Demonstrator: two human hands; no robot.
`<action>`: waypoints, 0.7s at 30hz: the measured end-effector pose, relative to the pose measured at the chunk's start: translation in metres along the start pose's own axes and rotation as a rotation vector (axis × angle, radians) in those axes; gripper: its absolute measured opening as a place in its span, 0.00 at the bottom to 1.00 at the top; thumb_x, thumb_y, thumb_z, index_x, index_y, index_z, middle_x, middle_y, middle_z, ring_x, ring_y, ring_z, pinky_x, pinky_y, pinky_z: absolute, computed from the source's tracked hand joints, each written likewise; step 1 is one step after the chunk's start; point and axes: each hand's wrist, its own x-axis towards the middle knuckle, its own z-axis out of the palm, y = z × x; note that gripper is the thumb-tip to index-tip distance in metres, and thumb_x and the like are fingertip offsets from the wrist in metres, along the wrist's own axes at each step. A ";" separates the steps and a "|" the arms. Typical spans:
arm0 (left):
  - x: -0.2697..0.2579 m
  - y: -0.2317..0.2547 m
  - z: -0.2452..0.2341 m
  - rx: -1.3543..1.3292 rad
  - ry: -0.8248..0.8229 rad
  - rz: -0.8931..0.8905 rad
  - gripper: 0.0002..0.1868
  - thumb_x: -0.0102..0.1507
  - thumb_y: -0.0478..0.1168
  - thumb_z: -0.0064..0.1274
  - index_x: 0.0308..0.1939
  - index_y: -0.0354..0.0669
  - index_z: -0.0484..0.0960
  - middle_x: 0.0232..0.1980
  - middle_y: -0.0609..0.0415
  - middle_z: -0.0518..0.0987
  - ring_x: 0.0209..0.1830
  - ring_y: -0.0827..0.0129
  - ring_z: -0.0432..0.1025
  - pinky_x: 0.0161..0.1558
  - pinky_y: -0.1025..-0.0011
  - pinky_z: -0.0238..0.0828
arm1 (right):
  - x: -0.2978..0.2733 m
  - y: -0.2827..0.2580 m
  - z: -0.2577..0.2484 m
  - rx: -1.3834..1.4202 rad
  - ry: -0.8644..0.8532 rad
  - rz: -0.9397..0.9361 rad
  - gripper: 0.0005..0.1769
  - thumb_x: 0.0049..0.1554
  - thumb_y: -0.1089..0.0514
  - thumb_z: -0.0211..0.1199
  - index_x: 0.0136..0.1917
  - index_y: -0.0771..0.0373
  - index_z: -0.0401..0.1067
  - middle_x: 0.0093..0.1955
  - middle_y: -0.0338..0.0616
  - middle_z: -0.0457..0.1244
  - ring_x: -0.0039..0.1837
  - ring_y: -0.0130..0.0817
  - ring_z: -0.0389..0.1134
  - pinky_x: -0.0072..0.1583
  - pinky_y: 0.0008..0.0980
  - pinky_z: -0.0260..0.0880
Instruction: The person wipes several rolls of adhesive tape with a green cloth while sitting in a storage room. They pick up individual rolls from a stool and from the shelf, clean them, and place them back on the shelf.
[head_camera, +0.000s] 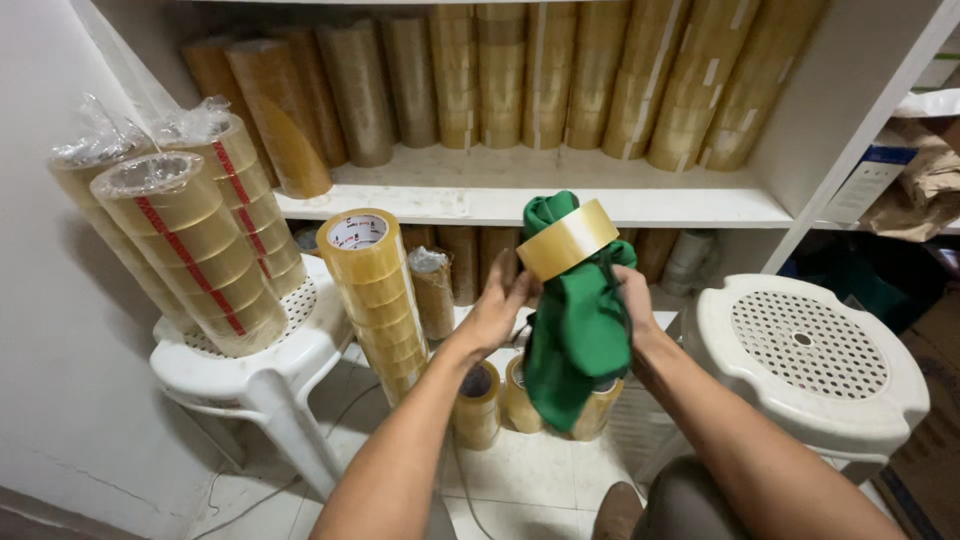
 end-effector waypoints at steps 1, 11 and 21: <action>0.008 -0.013 -0.006 0.027 0.035 -0.068 0.47 0.68 0.68 0.34 0.82 0.50 0.38 0.81 0.30 0.45 0.80 0.38 0.45 0.77 0.45 0.45 | 0.022 0.007 -0.011 0.061 0.066 -0.002 0.27 0.43 0.59 0.68 0.59 0.53 0.75 0.43 0.45 0.67 0.45 0.48 0.72 0.46 0.59 0.78; 0.006 -0.009 0.003 -0.183 0.050 0.202 0.50 0.62 0.74 0.46 0.79 0.50 0.56 0.76 0.44 0.64 0.78 0.54 0.57 0.77 0.52 0.51 | -0.007 0.020 -0.002 0.050 -0.188 -0.237 0.44 0.43 0.72 0.61 0.73 0.56 0.63 0.61 0.48 0.66 0.65 0.38 0.65 0.70 0.40 0.63; -0.027 0.033 0.005 -0.447 0.078 0.072 0.59 0.60 0.76 0.42 0.82 0.46 0.41 0.80 0.23 0.45 0.77 0.27 0.47 0.75 0.37 0.44 | -0.058 -0.021 0.036 -0.003 -0.061 -0.208 0.50 0.44 0.68 0.67 0.77 0.47 0.58 0.68 0.47 0.64 0.68 0.43 0.66 0.67 0.50 0.65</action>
